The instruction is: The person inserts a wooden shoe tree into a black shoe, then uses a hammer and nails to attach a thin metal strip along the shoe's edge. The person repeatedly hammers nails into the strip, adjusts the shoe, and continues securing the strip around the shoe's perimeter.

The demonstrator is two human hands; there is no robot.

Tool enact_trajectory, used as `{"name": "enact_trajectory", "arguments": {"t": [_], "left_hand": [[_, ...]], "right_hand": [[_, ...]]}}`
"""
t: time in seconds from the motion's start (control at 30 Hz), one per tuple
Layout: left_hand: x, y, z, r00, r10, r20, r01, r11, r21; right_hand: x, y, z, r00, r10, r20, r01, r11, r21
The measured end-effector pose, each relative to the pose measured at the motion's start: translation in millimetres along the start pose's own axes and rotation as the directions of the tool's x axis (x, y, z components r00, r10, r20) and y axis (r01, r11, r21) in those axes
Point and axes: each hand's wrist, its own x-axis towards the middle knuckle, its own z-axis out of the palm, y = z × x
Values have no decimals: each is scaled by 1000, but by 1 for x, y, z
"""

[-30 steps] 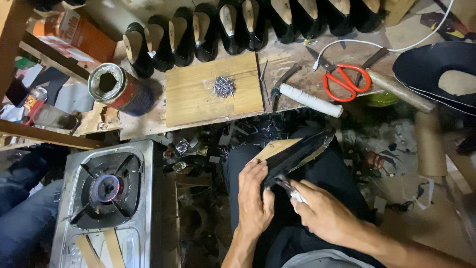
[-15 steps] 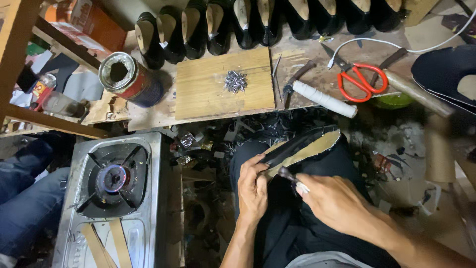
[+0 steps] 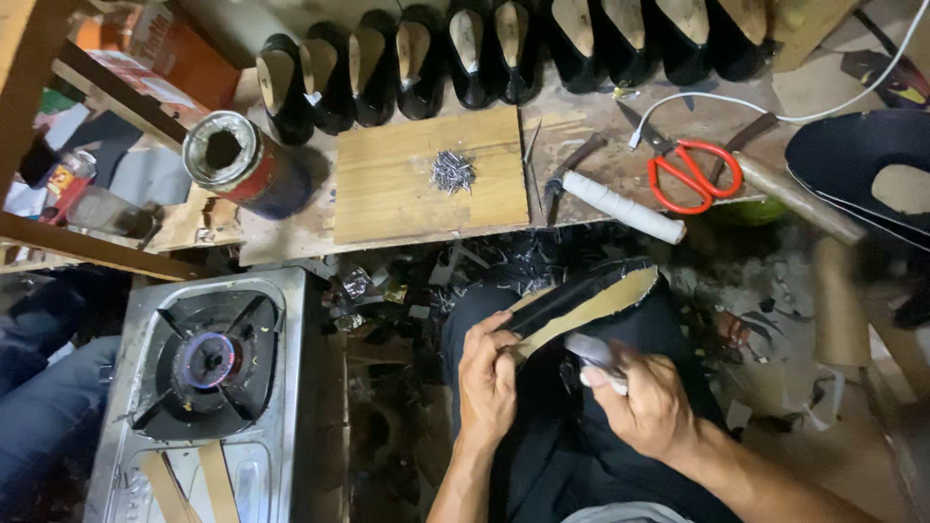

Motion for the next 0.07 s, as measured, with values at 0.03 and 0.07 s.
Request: {"name": "enact_trajectory", "arguments": {"t": [0.03,0.07], "left_hand": [[0,-1,-1,1000,4,8,-4,1000,-12],[-2,-1,-2,1000,5,18,-4,1000,-26]], "right_hand": [[2,6,4,997,-54,-53,55,998,6],[2,11,6,995,69,75,-63,995,-82]]}}
